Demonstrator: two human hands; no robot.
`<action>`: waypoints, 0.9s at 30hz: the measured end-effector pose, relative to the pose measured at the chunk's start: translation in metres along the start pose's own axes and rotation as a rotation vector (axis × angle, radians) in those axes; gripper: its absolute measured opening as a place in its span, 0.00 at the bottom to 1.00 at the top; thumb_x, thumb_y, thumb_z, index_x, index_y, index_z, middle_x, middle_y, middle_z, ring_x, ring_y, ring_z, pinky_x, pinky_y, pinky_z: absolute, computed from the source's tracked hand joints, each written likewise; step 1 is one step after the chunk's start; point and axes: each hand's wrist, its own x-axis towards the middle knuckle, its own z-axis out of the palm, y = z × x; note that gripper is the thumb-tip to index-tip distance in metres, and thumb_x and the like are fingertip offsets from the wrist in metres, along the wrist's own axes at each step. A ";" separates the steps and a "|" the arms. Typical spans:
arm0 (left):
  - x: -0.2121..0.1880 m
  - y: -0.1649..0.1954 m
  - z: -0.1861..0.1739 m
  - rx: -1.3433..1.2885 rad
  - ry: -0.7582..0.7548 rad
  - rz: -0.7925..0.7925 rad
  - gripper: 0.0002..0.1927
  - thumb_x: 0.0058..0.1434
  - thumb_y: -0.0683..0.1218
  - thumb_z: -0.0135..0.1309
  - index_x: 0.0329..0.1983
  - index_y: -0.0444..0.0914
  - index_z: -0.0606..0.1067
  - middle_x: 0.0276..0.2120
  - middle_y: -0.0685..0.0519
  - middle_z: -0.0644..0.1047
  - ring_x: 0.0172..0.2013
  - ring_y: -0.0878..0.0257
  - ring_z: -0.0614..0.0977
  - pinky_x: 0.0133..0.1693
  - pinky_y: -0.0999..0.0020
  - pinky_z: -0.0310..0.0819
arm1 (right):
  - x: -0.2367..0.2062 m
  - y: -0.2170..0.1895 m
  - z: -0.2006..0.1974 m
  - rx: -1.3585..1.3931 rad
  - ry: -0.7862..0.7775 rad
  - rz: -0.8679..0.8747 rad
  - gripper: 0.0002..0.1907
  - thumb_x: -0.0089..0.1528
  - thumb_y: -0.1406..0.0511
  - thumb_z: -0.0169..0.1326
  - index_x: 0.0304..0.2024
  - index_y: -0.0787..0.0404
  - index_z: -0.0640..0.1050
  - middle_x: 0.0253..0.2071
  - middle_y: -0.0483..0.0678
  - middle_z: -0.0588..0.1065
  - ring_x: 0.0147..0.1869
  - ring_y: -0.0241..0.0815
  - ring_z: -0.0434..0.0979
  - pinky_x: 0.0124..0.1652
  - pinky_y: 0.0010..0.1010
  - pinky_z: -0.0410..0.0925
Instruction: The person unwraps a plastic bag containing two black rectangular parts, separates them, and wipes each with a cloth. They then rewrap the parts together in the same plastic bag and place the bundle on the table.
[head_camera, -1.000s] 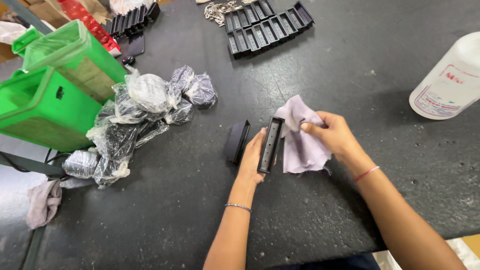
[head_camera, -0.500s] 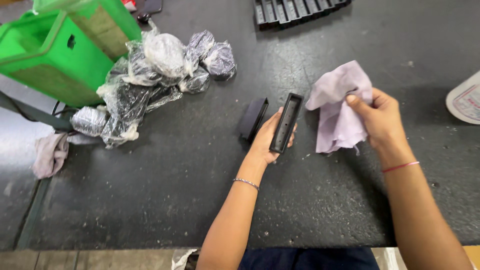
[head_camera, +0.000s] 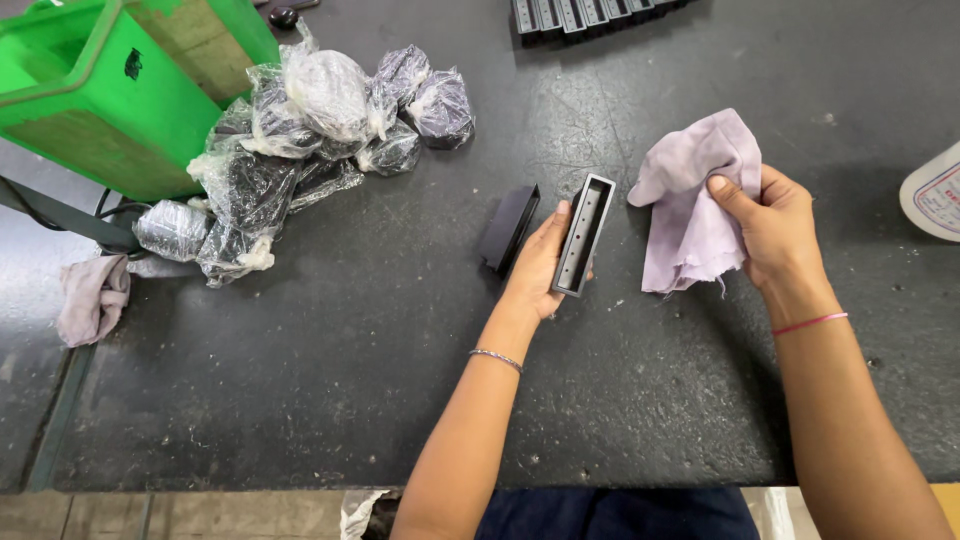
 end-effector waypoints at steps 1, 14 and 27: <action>0.000 0.000 0.000 0.003 -0.005 0.004 0.24 0.69 0.63 0.51 0.49 0.38 0.76 0.25 0.56 0.75 0.20 0.66 0.76 0.24 0.68 0.75 | 0.000 0.001 0.000 -0.005 0.000 -0.001 0.08 0.68 0.71 0.58 0.49 0.68 0.79 0.44 0.49 0.80 0.43 0.36 0.80 0.44 0.31 0.77; -0.006 0.003 0.010 0.075 0.027 -0.001 0.24 0.67 0.62 0.52 0.50 0.38 0.78 0.26 0.58 0.76 0.20 0.70 0.75 0.22 0.72 0.72 | 0.003 0.002 -0.003 -0.020 0.028 -0.002 0.09 0.67 0.71 0.59 0.49 0.67 0.79 0.42 0.48 0.80 0.41 0.35 0.80 0.42 0.30 0.76; -0.003 0.010 0.000 -0.015 -0.130 -0.122 0.19 0.73 0.51 0.45 0.63 0.40 0.66 0.42 0.44 0.82 0.23 0.64 0.81 0.21 0.73 0.75 | -0.002 0.008 0.009 -0.054 -0.026 0.010 0.10 0.66 0.67 0.61 0.47 0.67 0.79 0.42 0.47 0.79 0.42 0.34 0.79 0.42 0.28 0.75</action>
